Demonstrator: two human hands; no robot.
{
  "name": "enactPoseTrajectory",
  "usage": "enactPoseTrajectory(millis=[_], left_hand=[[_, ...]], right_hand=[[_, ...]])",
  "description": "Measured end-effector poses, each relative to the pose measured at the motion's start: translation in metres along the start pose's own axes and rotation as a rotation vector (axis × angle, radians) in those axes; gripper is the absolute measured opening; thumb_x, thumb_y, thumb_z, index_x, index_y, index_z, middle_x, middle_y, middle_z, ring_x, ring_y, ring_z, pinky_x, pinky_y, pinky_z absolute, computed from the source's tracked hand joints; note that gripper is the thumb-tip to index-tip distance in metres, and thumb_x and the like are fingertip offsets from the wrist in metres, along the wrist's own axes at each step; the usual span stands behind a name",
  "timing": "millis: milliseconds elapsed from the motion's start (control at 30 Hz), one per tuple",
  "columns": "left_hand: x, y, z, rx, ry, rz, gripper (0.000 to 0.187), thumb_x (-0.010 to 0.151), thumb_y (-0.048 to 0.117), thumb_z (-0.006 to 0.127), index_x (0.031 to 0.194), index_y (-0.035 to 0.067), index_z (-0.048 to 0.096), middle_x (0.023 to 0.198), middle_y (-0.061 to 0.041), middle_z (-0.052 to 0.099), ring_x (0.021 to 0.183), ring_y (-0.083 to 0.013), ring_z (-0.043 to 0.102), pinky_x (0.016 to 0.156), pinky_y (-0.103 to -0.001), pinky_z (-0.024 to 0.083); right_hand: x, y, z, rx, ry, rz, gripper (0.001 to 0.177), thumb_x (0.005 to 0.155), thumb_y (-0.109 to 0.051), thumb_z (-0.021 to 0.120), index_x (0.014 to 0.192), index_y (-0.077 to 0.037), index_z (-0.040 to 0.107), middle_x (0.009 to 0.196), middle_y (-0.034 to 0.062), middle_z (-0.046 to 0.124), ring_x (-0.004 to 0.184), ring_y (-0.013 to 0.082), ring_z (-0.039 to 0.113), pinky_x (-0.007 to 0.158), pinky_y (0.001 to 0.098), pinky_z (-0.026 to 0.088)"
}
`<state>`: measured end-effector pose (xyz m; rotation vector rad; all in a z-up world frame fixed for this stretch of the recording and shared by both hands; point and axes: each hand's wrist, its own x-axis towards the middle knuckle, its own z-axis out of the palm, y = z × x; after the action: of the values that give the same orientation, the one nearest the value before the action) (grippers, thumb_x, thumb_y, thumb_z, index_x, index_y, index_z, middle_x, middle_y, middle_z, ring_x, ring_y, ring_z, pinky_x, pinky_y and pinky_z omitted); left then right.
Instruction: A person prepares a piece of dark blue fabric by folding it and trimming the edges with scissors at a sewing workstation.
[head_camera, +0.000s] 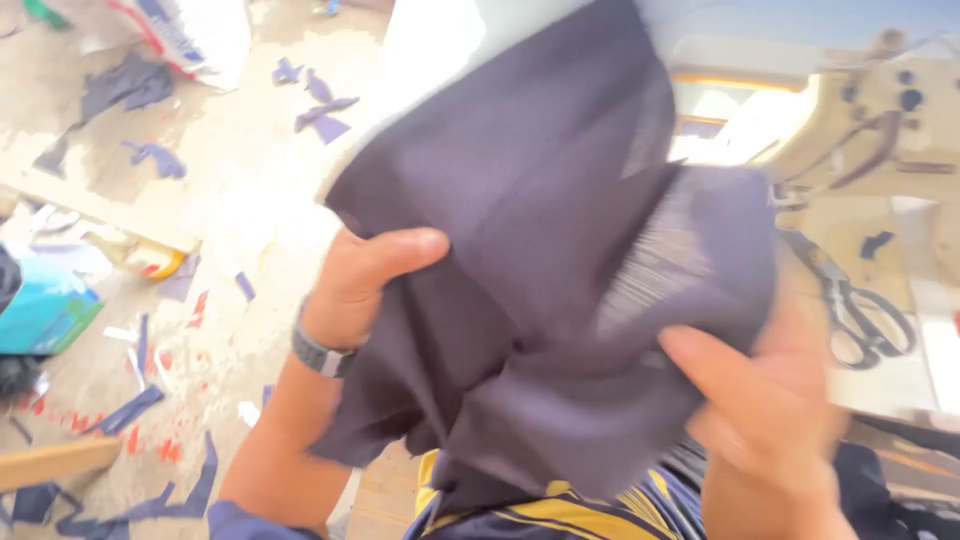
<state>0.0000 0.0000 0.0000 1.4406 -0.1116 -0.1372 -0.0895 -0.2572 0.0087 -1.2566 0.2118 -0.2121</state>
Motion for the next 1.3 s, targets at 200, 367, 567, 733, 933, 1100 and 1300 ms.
enactPoseTrajectory(millis=[200, 367, 567, 733, 933, 1100, 1300], left_hand=[[0.002, -0.118, -0.036, -0.287, -0.183, -0.505, 0.040, 0.084, 0.008, 0.073, 0.123, -0.001, 0.063, 0.110, -0.013, 0.071, 0.094, -0.0256, 0.069, 0.077, -0.036, 0.057], [-0.007, -0.099, -0.025, -0.327, -0.205, -0.568, 0.047, 0.083, 0.010, 0.069, 0.127, -0.006, 0.063, 0.112, -0.016, 0.072, 0.095, -0.0254, 0.071, 0.081, -0.035, 0.058], [-0.002, -0.050, 0.001, 0.152, -0.454, -0.370, 0.019, 0.093, 0.015, 0.069, 0.107, 0.005, 0.077, 0.086, 0.001, 0.071, 0.077, -0.0067, 0.060, 0.071, -0.022, 0.048], [-0.006, -0.066, 0.009, -0.198, -0.200, -0.448, 0.014, 0.096, 0.001, 0.059, 0.085, 0.010, 0.058, 0.074, 0.002, 0.058, 0.063, -0.0066, 0.052, 0.055, -0.020, 0.042], [-0.024, -0.064, 0.028, -0.334, -0.261, -0.477, 0.051, 0.087, 0.047, 0.071, 0.112, 0.004, 0.062, 0.101, -0.005, 0.070, 0.090, -0.0148, 0.067, 0.078, -0.030, 0.055], [-0.032, -0.067, 0.021, 0.109, -0.145, -0.363, 0.019, 0.090, 0.019, 0.075, 0.079, 0.006, 0.068, 0.078, 0.002, 0.062, 0.074, -0.0097, 0.060, 0.061, -0.026, 0.050], [-0.030, -0.071, 0.006, -0.381, -0.307, -0.134, 0.042, 0.093, 0.011, 0.067, 0.128, -0.012, 0.062, 0.123, -0.022, 0.070, 0.116, -0.0348, 0.068, 0.099, -0.043, 0.057]], right_hand=[[0.009, 0.099, -0.048, -0.042, 0.097, 0.431, 0.051, 0.083, 0.002, 0.064, 0.134, 0.002, 0.062, 0.116, 0.0159, 0.073, 0.103, 0.0251, 0.068, 0.093, 0.0374, 0.056], [-0.003, 0.089, -0.059, -0.304, 0.006, 0.359, 0.046, 0.083, -0.008, 0.068, 0.128, -0.001, 0.068, 0.115, 0.0087, 0.075, 0.105, 0.0184, 0.068, 0.093, 0.0332, 0.054], [-0.016, 0.088, -0.075, -0.129, -0.094, 0.243, 0.041, 0.085, -0.006, 0.069, 0.124, 0.006, 0.066, 0.105, 0.0124, 0.074, 0.096, 0.0208, 0.067, 0.085, 0.0332, 0.055], [-0.017, 0.089, -0.070, 0.106, 0.113, 0.414, 0.052, 0.081, 0.008, 0.064, 0.133, 0.009, 0.061, 0.112, 0.0245, 0.072, 0.096, 0.0340, 0.070, 0.087, 0.0407, 0.058], [-0.021, 0.095, -0.070, 0.214, 0.152, 0.506, 0.035, 0.084, 0.010, 0.064, 0.118, 0.006, 0.063, 0.102, 0.0209, 0.071, 0.090, 0.0291, 0.067, 0.087, 0.0385, 0.056], [-0.020, 0.088, -0.075, 0.336, 0.156, 0.481, 0.026, 0.091, -0.003, 0.062, 0.116, 0.002, 0.059, 0.102, 0.0213, 0.071, 0.089, 0.0313, 0.069, 0.085, 0.0405, 0.056], [-0.010, 0.043, -0.049, -0.226, 0.005, 0.382, 0.058, 0.082, 0.007, 0.066, 0.139, 0.000, 0.061, 0.101, 0.0175, 0.079, 0.092, 0.0219, 0.073, 0.088, 0.0300, 0.059]])
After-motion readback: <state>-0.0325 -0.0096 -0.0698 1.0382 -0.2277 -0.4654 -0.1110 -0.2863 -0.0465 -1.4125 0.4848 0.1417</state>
